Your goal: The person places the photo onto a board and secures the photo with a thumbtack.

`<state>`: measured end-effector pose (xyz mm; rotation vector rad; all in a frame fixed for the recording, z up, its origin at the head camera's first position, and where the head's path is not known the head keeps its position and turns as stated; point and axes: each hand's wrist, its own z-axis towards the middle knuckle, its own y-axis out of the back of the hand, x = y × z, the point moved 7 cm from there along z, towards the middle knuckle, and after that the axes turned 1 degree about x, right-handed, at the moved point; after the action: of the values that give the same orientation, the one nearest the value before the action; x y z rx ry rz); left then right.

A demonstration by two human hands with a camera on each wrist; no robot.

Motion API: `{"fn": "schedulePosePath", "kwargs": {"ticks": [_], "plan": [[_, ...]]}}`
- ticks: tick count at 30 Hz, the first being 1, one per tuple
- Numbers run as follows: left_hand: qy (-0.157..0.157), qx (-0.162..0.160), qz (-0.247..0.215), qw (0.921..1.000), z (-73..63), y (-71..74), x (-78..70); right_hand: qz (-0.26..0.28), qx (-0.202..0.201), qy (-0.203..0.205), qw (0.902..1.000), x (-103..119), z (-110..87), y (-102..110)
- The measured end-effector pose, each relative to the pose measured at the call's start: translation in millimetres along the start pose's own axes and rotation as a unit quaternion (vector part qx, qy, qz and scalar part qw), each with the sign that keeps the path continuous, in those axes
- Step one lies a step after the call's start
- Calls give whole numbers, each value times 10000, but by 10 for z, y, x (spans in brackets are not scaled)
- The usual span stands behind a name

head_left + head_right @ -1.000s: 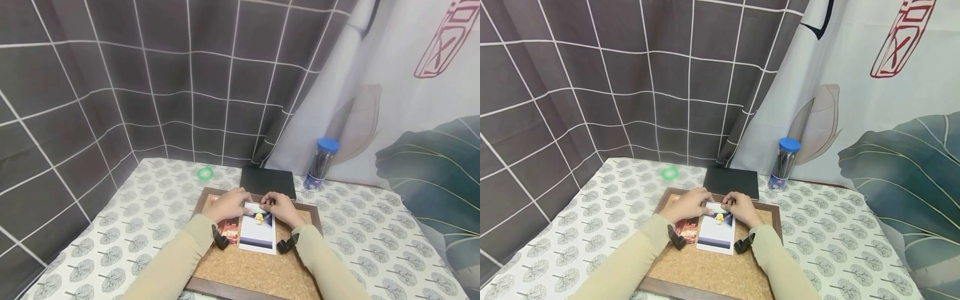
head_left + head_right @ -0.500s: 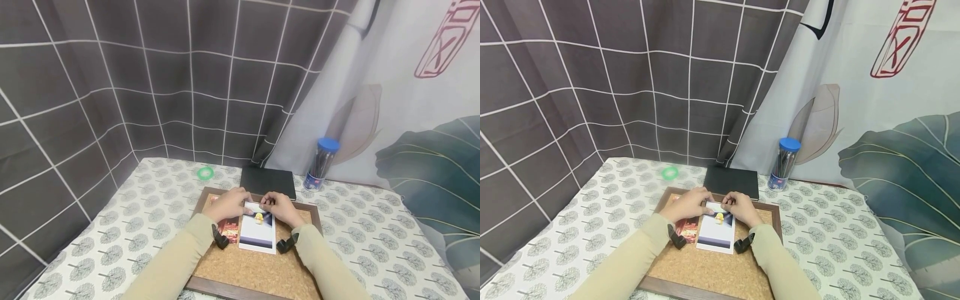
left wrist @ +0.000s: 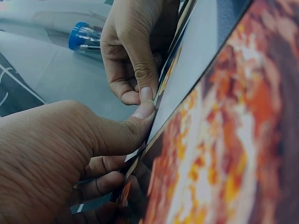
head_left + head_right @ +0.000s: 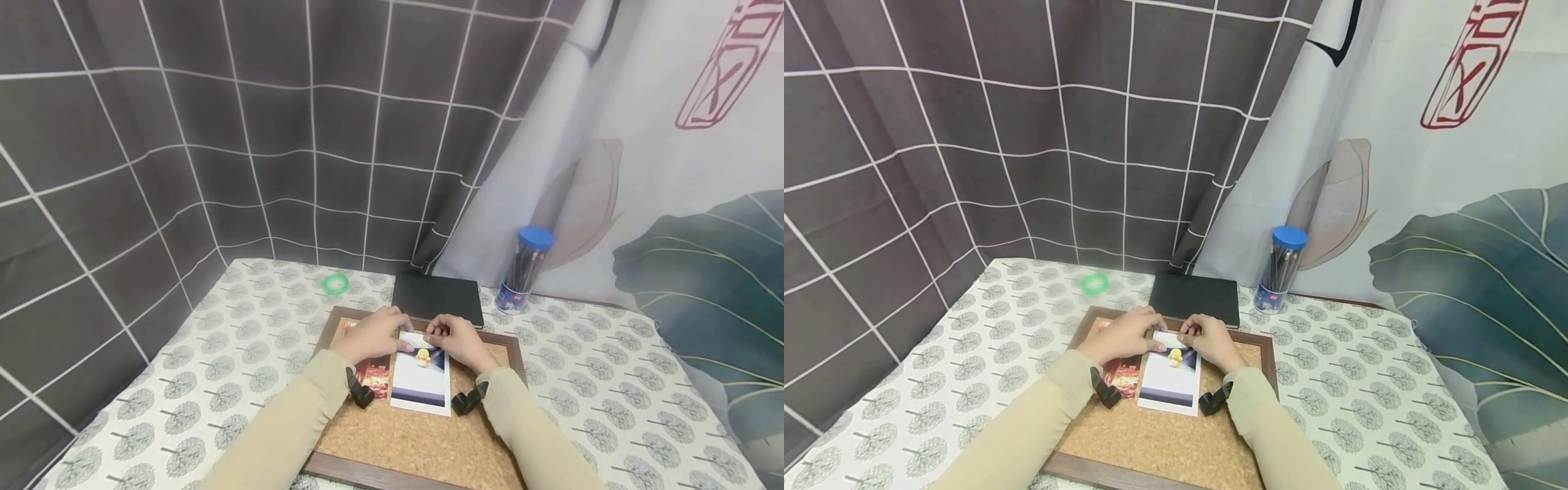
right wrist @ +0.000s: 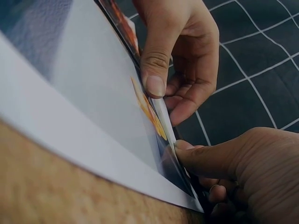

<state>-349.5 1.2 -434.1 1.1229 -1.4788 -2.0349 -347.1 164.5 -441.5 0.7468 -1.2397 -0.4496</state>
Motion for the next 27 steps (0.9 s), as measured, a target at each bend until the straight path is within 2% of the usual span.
{"fn": "schedulePosePath", "kwargs": {"ticks": [8,15,27], "plan": [[-37,-77,34,10000,27,32,-19,-20,-67,126,9999,-12,21,29],[5,35,-45,10000,16,21,-33,-33,7,26,10000,-29,0,24],[-35,20,2,10000,2,16,-26,20,-11,145,9999,-16,-9,15]]}}
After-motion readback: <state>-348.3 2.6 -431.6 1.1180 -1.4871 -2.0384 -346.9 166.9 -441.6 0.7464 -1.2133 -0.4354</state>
